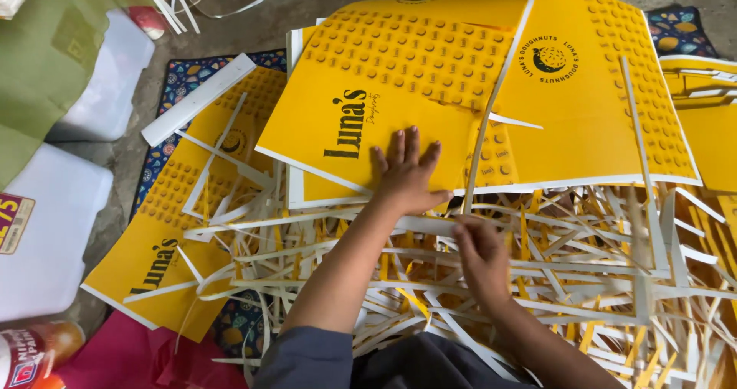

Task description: Picking up printed cardboard sheets, shaking off waste paper strips, and stacking them

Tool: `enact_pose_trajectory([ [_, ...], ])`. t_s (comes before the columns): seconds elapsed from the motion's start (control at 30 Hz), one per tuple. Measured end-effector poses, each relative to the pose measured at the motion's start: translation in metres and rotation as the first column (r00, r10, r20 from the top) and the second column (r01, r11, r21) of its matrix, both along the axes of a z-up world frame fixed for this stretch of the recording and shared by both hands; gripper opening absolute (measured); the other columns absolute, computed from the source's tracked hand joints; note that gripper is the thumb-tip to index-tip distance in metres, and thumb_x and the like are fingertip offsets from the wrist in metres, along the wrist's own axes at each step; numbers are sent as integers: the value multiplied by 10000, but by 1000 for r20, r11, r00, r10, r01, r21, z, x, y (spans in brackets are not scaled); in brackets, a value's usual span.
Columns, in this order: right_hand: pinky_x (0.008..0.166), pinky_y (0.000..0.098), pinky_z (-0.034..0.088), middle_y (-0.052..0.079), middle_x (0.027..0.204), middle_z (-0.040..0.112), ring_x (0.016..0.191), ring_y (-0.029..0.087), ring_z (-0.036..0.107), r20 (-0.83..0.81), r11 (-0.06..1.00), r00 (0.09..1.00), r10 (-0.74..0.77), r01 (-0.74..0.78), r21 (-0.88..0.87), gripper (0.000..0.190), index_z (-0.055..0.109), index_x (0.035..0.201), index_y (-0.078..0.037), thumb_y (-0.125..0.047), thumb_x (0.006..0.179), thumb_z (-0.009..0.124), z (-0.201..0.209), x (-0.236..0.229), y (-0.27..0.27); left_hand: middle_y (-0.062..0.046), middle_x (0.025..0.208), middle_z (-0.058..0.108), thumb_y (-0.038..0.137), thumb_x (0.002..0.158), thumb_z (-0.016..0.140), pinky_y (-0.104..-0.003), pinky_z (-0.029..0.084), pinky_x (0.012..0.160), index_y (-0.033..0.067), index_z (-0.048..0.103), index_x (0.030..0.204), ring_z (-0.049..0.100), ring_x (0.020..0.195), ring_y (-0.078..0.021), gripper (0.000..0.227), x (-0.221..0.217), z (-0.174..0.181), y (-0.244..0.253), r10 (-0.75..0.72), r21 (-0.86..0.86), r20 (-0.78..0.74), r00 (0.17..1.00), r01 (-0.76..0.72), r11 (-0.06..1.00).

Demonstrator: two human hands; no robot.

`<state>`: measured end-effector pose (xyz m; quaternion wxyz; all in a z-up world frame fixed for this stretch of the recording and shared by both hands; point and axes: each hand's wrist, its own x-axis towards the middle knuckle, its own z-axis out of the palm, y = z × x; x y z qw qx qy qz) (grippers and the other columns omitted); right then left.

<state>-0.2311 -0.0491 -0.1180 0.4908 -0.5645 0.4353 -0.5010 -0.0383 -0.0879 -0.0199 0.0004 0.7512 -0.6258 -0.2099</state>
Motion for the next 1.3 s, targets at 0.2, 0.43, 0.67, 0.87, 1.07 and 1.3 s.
enact_pose_trajectory([
  [0.2,452,307,475,107,775,623,598,170,554,133,847,983,126,-176,501,188,722,1041,-11,-191,987,723,-13,33,-3,-212,1718,-63,645,860,581,-774,-119,1134,241,168,1655,-123,1571,-432,982,1,-1,1,9,-2,6,1000,-9,1000],
  [0.43,413,297,441,96,695,596,547,181,574,184,795,983,12,-120,594,266,690,920,-46,-297,978,756,-37,49,-15,-218,1718,-76,618,850,594,-770,-154,1116,230,173,1659,-142,1569,-433,991,0,-4,0,5,-27,-12,1000,-6,1000],
  [0.67,390,269,366,59,626,523,514,161,504,256,760,962,-97,-94,643,145,686,873,-80,-189,944,751,-38,50,-19,-220,1717,-78,624,831,613,-772,-158,1113,239,164,1660,-132,1569,-438,1018,-1,-2,1,8,-29,-4,1000,-9,1000],
  [0.87,384,318,328,100,532,470,473,174,450,276,772,952,-134,-74,631,165,656,726,-67,-100,876,718,-5,54,0,-231,1713,-80,599,863,626,-774,-168,1103,235,163,1660,-142,1564,-443,991,-2,-4,-1,15,-33,-4,1000,-16,999],
  [1.07,448,280,418,42,622,500,520,155,484,349,715,932,-95,-180,676,136,651,796,-48,-94,906,715,34,62,17,-223,1714,-91,618,855,612,-779,-166,1112,242,148,1658,-142,1568,-437,1001,-4,-4,0,16,-27,9,1000,-16,999],
  [1.3,462,327,423,74,688,518,537,196,506,357,719,929,-95,-184,670,150,638,878,-50,-155,945,722,29,51,8,-218,1716,-91,617,871,581,-779,-154,1118,251,145,1659,-138,1569,-435,972,-3,2,2,13,-8,19,1000,-13,1000],
])
